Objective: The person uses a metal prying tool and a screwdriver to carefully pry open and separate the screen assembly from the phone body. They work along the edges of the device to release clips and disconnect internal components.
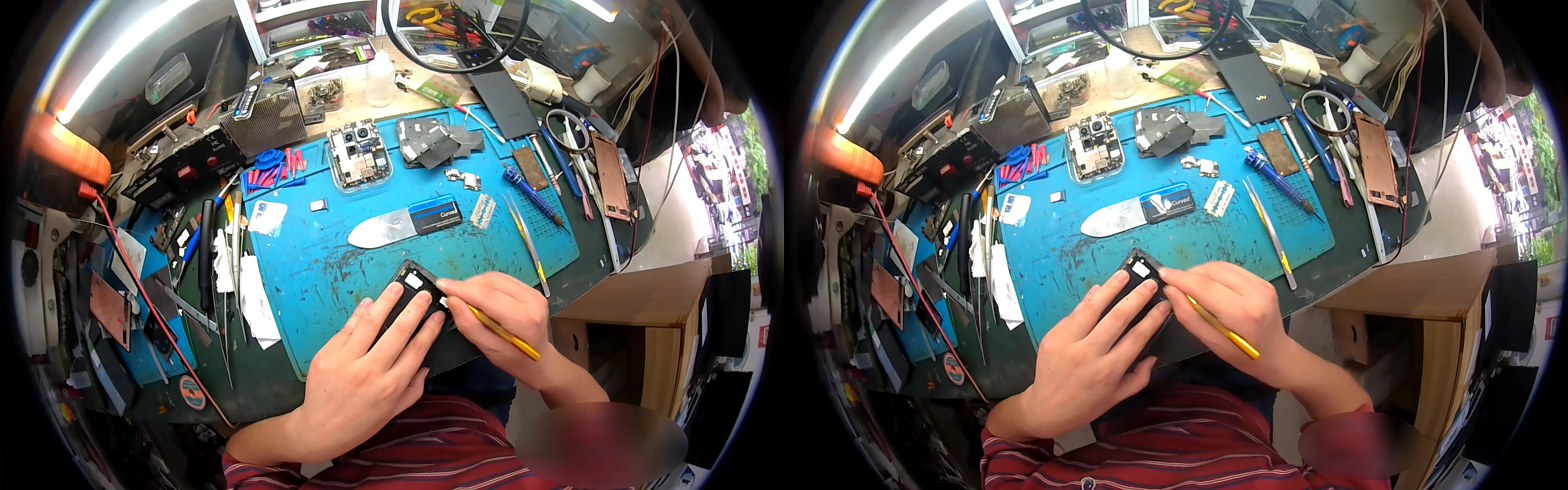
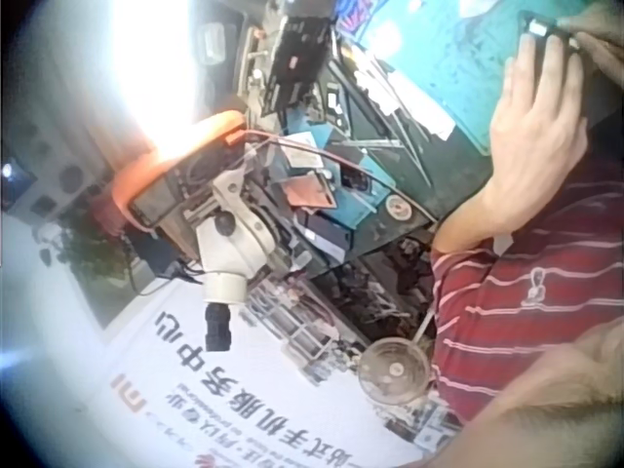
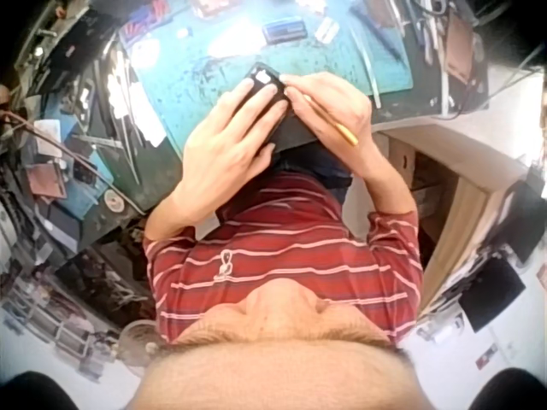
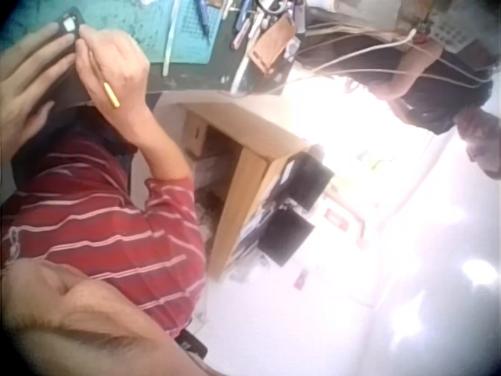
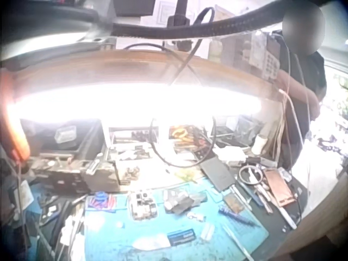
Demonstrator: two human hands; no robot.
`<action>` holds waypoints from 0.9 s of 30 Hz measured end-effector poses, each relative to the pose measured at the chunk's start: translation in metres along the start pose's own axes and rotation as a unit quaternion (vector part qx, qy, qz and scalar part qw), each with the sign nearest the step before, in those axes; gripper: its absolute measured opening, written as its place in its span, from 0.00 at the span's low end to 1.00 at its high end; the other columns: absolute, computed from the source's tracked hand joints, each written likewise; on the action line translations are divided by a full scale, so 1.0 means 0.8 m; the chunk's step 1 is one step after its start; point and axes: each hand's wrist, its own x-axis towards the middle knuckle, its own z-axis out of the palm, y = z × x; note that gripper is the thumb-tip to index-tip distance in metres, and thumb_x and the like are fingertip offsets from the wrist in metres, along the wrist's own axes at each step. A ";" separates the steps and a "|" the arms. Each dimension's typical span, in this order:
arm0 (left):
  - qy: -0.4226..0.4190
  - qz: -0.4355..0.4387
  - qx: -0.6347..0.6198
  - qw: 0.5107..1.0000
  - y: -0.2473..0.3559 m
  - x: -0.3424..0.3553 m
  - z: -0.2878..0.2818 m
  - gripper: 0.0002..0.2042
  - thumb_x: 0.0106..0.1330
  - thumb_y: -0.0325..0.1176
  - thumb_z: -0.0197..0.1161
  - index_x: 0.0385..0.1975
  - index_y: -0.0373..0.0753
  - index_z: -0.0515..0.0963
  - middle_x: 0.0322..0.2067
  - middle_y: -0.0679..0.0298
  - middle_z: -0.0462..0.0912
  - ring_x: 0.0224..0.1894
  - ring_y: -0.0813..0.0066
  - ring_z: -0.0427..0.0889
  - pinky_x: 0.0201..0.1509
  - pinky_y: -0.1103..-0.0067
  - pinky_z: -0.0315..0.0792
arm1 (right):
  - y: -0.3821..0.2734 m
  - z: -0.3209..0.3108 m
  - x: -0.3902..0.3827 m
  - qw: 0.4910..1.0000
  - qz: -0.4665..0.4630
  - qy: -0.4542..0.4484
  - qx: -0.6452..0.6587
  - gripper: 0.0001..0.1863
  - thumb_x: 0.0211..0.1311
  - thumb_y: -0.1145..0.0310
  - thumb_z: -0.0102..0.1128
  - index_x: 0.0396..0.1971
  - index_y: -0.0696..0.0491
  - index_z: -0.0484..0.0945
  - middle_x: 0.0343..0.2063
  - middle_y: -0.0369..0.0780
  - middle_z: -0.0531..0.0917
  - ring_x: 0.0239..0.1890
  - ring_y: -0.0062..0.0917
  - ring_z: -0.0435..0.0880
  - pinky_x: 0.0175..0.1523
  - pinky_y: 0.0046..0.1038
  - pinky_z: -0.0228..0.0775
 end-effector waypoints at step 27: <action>0.009 0.001 -0.008 1.000 -0.001 -0.003 0.002 0.34 0.56 0.37 0.77 0.67 0.45 0.82 0.70 0.60 0.78 0.75 0.53 0.74 0.72 0.58 0.78 | 0.003 -0.014 0.040 0.994 0.043 -0.080 0.054 0.10 0.67 0.79 0.71 0.46 0.61 0.89 0.34 0.45 0.90 0.35 0.35 0.91 0.40 0.31 0.83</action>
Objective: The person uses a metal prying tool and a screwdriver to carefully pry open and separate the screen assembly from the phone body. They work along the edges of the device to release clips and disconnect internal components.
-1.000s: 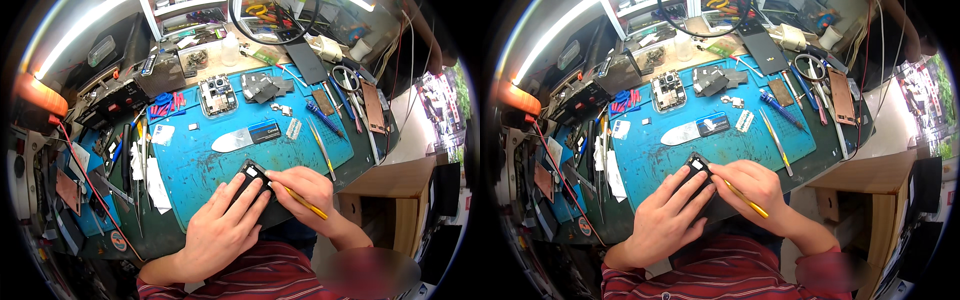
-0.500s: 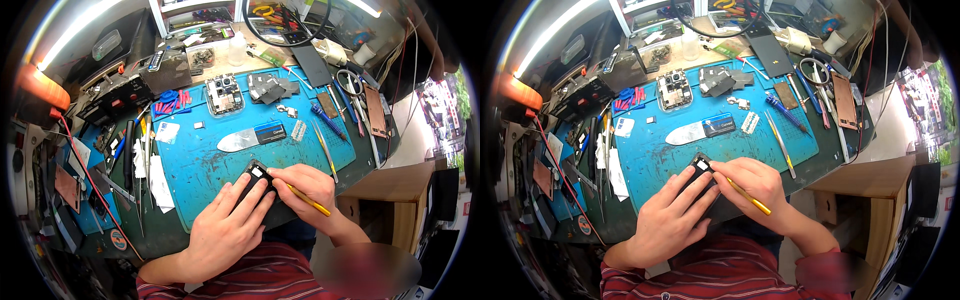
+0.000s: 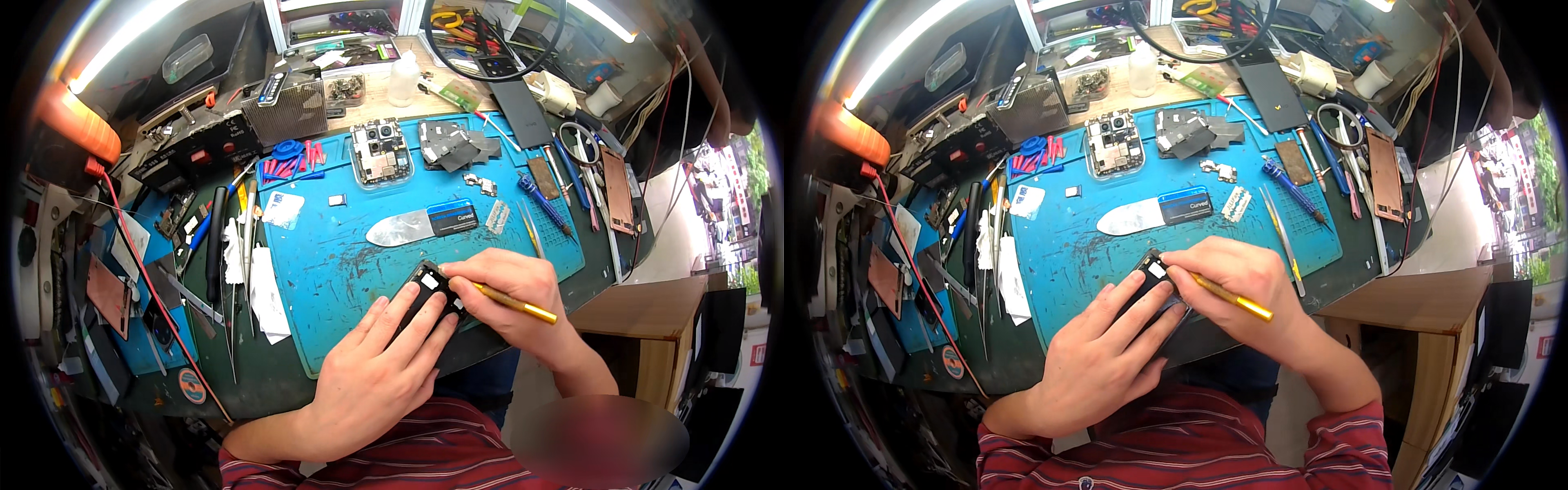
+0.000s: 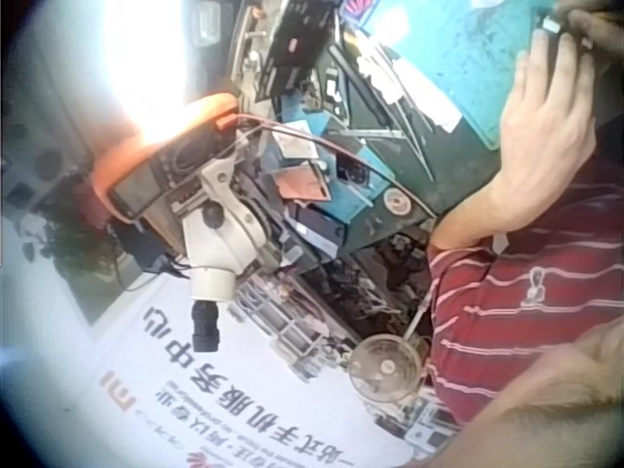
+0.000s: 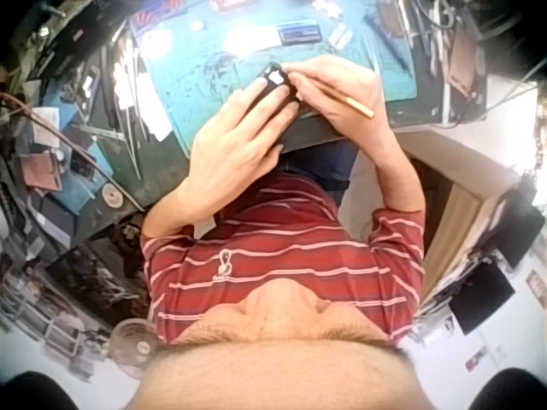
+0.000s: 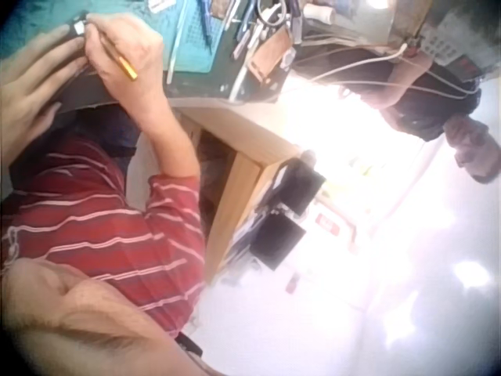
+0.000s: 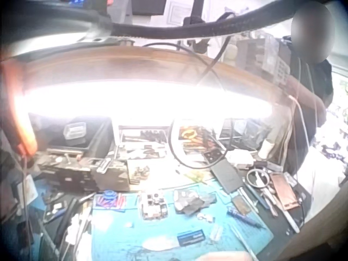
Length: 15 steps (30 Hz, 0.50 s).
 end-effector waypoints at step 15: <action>0.002 -0.005 -0.022 1.000 -0.001 -0.001 -0.001 0.33 0.55 0.36 0.78 0.67 0.44 0.82 0.70 0.60 0.78 0.76 0.52 0.74 0.73 0.57 0.77 | 0.010 -0.024 0.034 0.994 0.022 -0.102 0.028 0.07 0.68 0.74 0.72 0.43 0.57 0.91 0.35 0.43 0.93 0.36 0.32 0.93 0.41 0.29 0.83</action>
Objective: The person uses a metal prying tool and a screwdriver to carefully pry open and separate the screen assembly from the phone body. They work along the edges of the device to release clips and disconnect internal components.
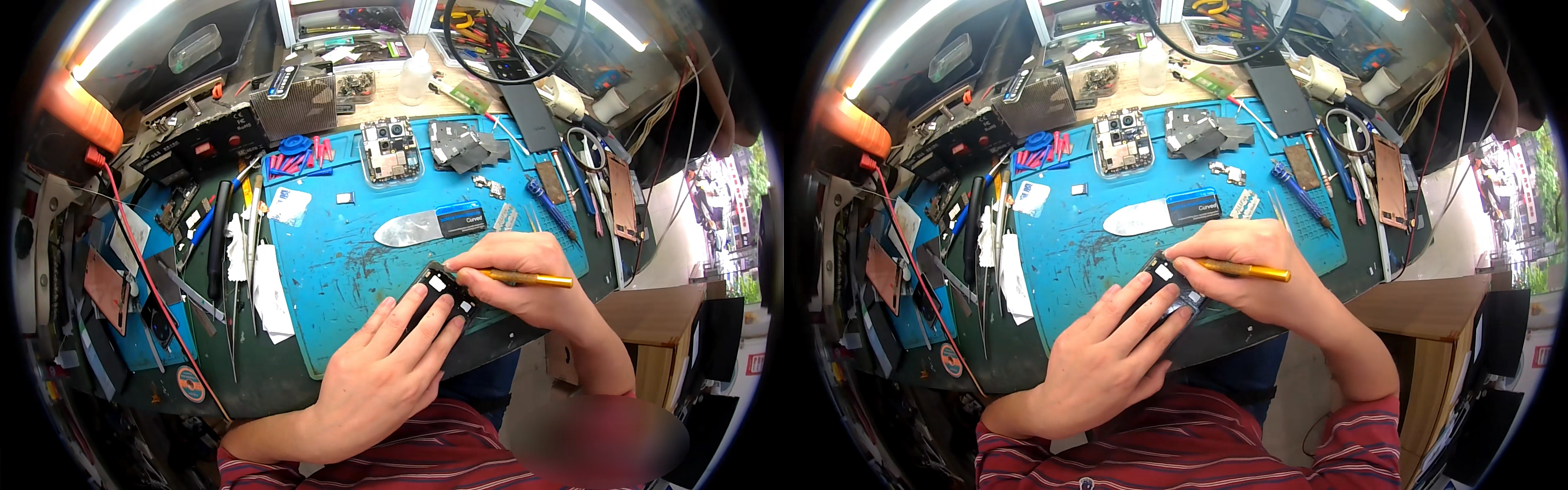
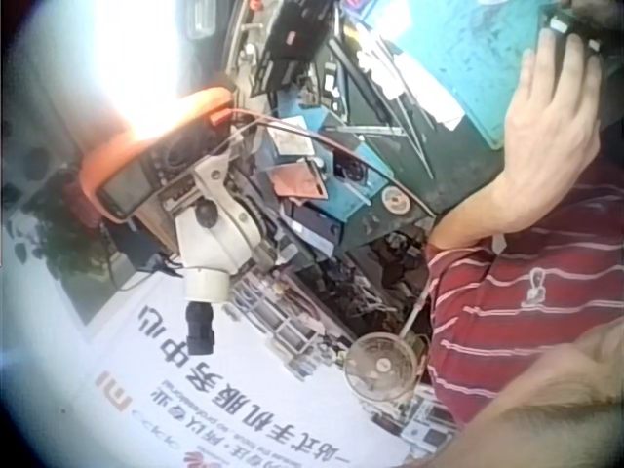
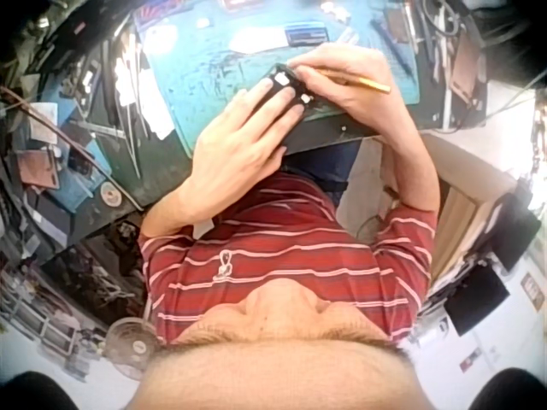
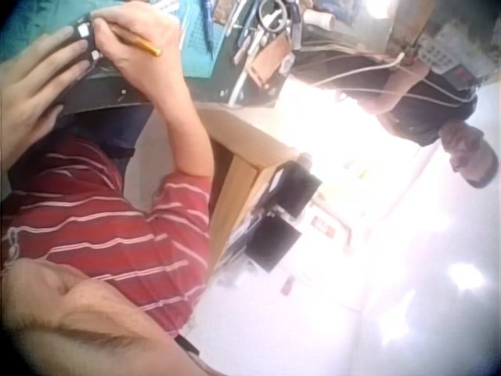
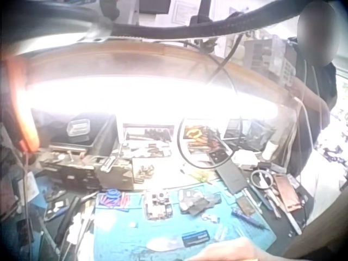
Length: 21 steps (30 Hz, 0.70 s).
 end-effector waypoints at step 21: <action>-0.006 -0.002 0.003 1.000 0.001 0.002 -0.001 0.33 0.55 0.36 0.78 0.66 0.45 0.83 0.70 0.60 0.79 0.75 0.53 0.75 0.72 0.56 0.78 | 0.020 0.002 -0.020 0.996 0.017 0.048 0.080 0.11 0.68 0.76 0.73 0.48 0.58 0.91 0.36 0.42 0.92 0.35 0.29 0.90 0.41 0.29 0.81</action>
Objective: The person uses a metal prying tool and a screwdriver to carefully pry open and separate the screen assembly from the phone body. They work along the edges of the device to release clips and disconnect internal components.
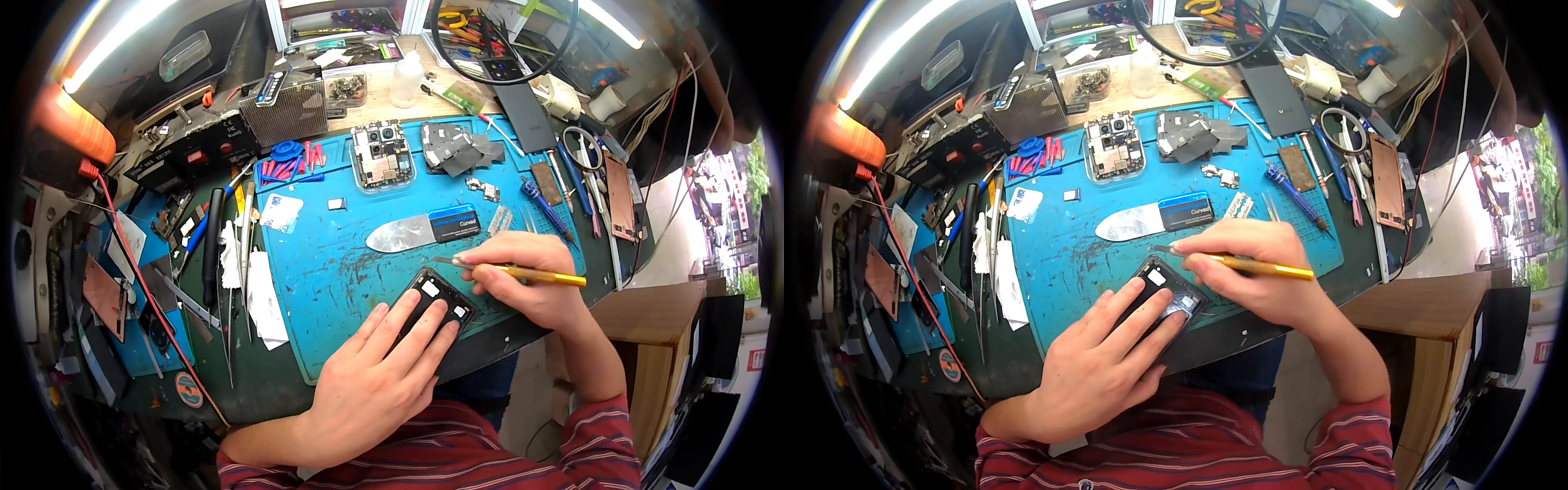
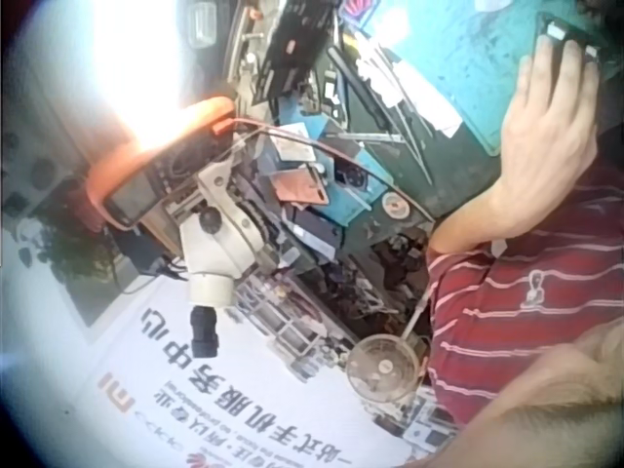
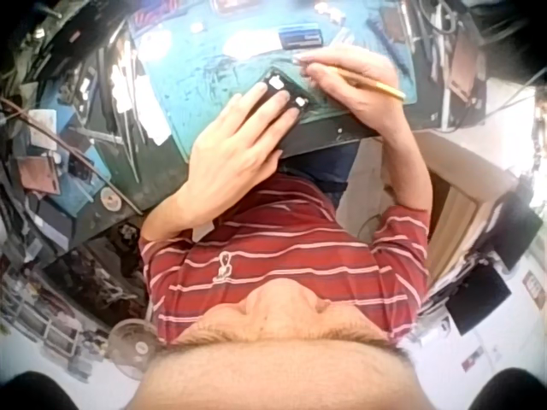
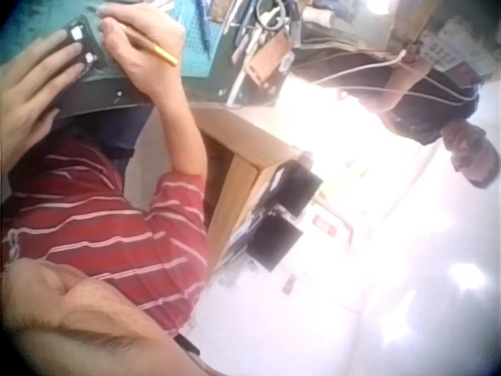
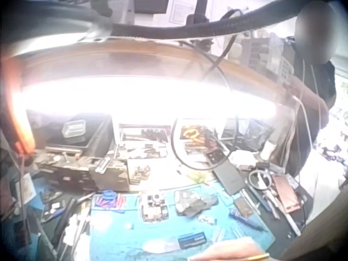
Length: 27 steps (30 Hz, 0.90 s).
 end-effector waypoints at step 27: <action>0.028 -0.003 0.012 1.000 0.002 0.001 0.003 0.23 0.63 0.33 0.70 0.61 0.41 0.86 0.67 0.58 0.81 0.71 0.56 0.80 0.72 0.61 0.77 | 0.008 0.028 -0.025 0.974 -0.150 0.059 -0.157 0.20 0.56 0.83 0.76 0.51 0.58 0.89 0.42 0.43 0.90 0.38 0.33 0.92 0.42 0.29 0.85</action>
